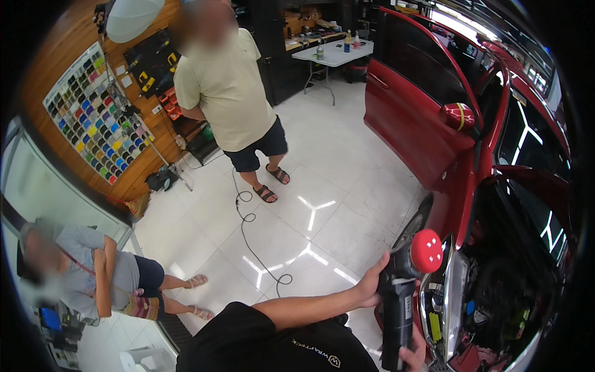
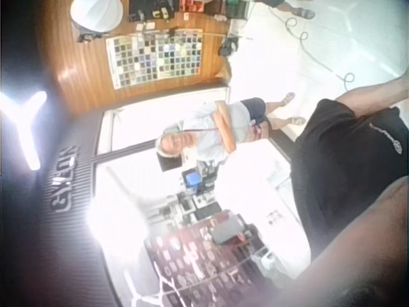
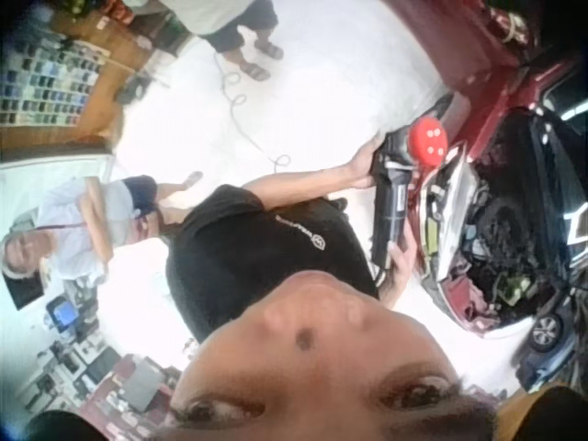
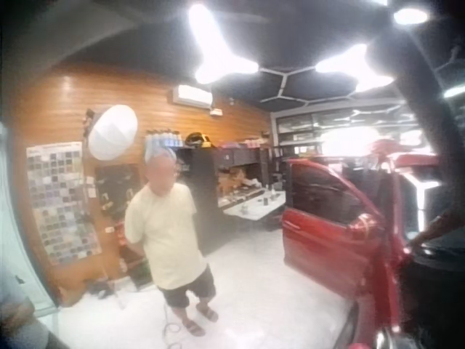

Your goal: The person wipes the front headlight of a red car with a yellow cloth, then uses a handheld electric polisher with a red pad to polish the headlight surface. The person applies a white compound to the pad before polishing.

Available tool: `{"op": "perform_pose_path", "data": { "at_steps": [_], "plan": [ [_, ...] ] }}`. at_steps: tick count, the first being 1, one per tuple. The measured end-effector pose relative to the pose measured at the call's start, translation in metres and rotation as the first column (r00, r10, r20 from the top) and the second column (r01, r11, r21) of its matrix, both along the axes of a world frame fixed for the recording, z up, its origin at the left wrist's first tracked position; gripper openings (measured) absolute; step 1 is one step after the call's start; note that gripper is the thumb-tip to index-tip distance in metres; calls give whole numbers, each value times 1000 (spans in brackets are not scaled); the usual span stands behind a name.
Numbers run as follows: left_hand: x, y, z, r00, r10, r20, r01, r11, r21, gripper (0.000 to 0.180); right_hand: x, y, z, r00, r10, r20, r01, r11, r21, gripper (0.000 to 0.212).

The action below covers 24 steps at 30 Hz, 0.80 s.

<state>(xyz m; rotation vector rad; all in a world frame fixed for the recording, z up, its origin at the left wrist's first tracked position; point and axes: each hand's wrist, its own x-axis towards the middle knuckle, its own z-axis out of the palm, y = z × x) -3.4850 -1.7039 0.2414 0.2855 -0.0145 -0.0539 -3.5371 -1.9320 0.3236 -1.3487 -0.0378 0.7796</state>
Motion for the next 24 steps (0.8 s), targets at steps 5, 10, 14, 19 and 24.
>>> {"op": "perform_pose_path", "data": {
  "at_steps": [5,10,14,19,24],
  "plan": [
    [42,-10,-11,992,122,-17,-122,992,-22,83,43,-70,-67,878,-250,408,422,805,-417,42],
    [66,-12,1,995,91,-38,-93,993,-69,91,7,-129,-91,922,-380,-70,382,924,23,63],
    [78,0,11,995,39,-90,-44,998,-55,96,-11,-74,-86,662,-578,-476,651,759,-16,80],
    [89,-2,-2,990,-50,-130,37,994,-105,96,-57,-83,-178,475,-478,-739,723,691,19,72],
    [99,5,3,960,-270,-75,243,936,-254,99,-62,-61,-231,305,-643,-702,952,195,235,69]
  ]
}}
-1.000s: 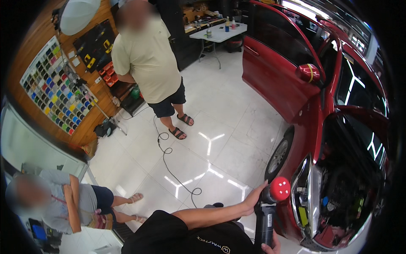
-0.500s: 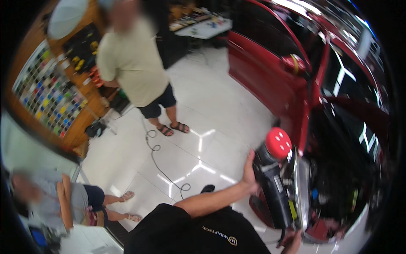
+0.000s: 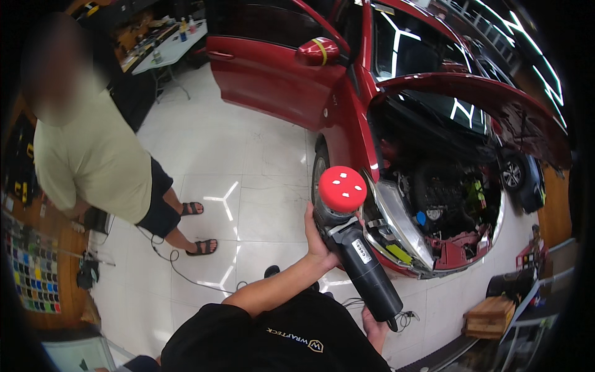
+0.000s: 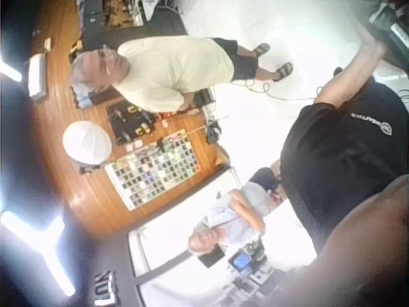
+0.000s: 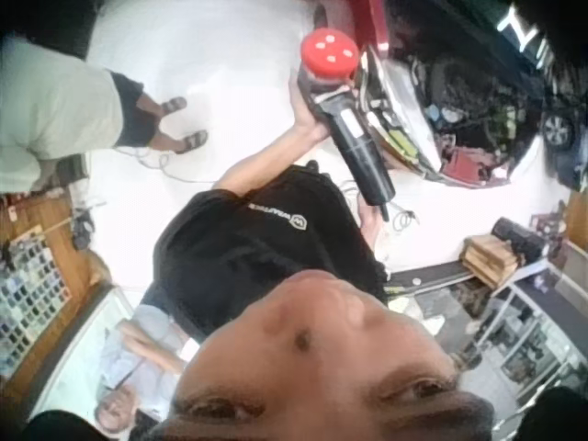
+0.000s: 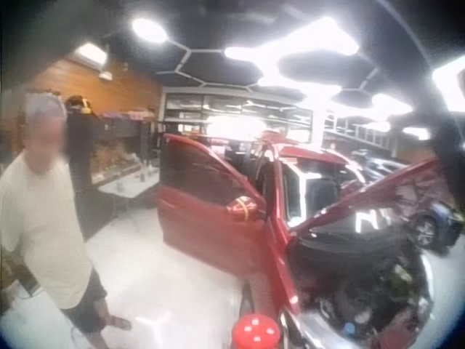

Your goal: The person wipes the front headlight of a red car with a yellow cloth, then uses a handheld electric polisher with a red pad to polish the headlight surface. The person applies a white compound to the pad before polishing.

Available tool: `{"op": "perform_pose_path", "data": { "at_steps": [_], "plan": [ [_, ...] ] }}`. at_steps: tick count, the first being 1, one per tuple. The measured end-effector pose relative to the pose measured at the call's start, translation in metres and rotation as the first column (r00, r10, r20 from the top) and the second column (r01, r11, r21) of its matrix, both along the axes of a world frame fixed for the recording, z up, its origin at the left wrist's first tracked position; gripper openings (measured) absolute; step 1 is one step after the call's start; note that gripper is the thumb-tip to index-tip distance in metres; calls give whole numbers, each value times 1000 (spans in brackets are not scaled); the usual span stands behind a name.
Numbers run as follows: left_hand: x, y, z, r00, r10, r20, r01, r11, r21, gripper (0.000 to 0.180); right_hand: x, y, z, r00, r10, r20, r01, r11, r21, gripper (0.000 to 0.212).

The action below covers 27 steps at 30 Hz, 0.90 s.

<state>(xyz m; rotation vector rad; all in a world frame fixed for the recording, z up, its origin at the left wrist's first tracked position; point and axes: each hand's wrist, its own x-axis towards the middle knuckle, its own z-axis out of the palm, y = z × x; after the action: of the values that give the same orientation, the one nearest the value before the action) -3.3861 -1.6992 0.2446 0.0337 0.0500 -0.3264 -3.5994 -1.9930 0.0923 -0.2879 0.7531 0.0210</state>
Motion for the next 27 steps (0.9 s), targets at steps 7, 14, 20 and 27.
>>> {"op": "perform_pose_path", "data": {
  "at_steps": [7,14,20,27],
  "plan": [
    [8,27,-20,999,-53,-3,53,998,-28,100,-80,-67,-114,687,-682,-251,727,649,225,47],
    [15,-22,-39,972,-232,21,226,917,-329,95,-378,-180,-141,467,-868,166,884,457,-99,12],
    [15,55,-43,992,-128,-16,119,959,-258,76,-231,-105,13,145,-552,821,860,481,172,10],
    [35,29,-48,974,-224,-23,211,946,-245,71,-181,31,344,-220,296,930,973,-7,232,10]
  ]
}}
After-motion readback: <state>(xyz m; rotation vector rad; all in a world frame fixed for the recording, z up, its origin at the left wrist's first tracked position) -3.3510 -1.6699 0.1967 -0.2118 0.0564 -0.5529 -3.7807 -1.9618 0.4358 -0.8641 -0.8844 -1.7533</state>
